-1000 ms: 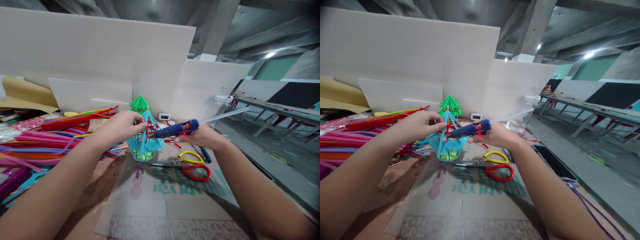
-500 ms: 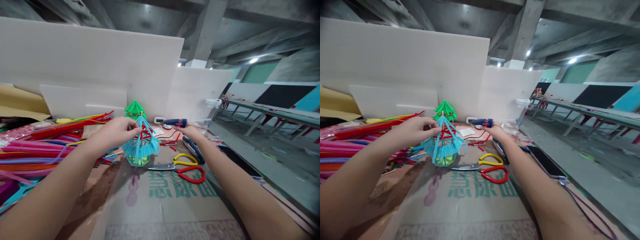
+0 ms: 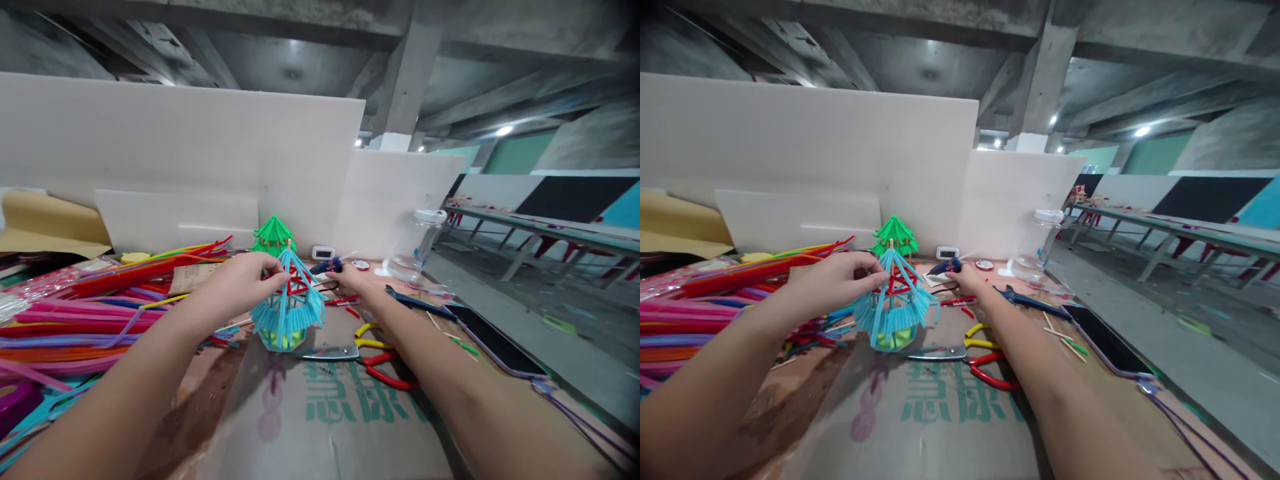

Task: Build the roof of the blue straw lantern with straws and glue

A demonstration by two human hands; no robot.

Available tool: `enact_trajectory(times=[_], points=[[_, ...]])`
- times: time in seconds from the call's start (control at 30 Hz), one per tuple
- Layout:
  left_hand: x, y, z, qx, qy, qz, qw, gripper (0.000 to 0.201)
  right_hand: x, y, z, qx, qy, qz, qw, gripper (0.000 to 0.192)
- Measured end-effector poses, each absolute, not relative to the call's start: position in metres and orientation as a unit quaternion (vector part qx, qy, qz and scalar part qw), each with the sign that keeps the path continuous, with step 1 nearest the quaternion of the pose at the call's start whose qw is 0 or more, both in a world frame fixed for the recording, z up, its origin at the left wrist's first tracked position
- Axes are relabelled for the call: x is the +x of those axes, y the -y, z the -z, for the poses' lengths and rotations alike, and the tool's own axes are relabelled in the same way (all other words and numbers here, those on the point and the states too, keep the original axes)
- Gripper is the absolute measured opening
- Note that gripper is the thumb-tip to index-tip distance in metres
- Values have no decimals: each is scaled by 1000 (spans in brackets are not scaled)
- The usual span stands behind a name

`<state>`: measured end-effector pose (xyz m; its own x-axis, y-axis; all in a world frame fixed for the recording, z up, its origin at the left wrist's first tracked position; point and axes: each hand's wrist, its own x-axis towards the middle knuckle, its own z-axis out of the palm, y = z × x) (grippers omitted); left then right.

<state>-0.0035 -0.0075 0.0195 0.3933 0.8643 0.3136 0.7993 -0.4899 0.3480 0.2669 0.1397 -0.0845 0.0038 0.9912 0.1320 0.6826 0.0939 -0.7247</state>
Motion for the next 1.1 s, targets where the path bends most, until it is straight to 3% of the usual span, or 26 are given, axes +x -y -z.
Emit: enact_trajectory(times=[0.2, 0.5, 0.63, 0.73, 0.83, 0.97, 1.1], points=[[-4, 9, -21, 835, -491, -240, 69, 38, 270, -133, 88, -635, 686, -214, 283, 24], [-27, -3, -25, 783, -526, -323, 83, 46, 307, -94, 67, -623, 748, -24, 227, 43], [-40, -28, -9, 782, -483, -365, 151, 50, 304, -51, 50, -599, 759, 55, 249, 19], [-44, -37, 0, 801, -438, -347, 213, 54, 282, -11, 32, -539, 770, 96, 327, 25], [-39, -33, 1, 806, -410, -336, 261, 59, 247, 28, 22, -486, 793, -56, 363, 37], [-26, -23, -2, 802, -414, -334, 272, 62, 208, 50, 28, -431, 771, -346, 316, 30], [-19, -19, -3, 812, -405, -337, 251, 60, 196, 38, 46, -434, 743, -405, 310, 34]])
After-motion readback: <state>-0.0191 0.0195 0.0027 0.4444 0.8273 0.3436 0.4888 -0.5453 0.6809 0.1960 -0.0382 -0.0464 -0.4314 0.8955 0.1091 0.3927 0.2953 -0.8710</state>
